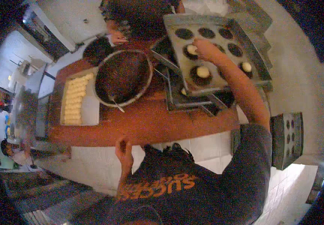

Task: The person prepares small dough balls by filling them with a chocolate mixture and placing them on baking trays.

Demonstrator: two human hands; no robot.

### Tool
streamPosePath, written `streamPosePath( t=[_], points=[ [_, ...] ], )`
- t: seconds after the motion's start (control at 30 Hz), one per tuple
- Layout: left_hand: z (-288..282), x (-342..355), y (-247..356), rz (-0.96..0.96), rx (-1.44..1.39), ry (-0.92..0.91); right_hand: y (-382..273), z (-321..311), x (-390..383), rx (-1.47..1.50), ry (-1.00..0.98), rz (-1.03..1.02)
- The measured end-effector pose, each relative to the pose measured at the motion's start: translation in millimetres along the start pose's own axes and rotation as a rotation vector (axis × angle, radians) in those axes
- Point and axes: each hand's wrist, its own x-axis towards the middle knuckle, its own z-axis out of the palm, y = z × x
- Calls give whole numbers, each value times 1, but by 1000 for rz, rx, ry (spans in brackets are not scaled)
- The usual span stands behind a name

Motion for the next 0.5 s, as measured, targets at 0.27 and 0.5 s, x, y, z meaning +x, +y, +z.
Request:
streamPosePath(
  t=[0.27,0.5],
  points=[
    [-135,103,-79,-31,38,219,-90,-28,25,58,-48,234],
    [-226,262,-237,-110,590,335,-266,37,-81,363,498,378]
  ],
)
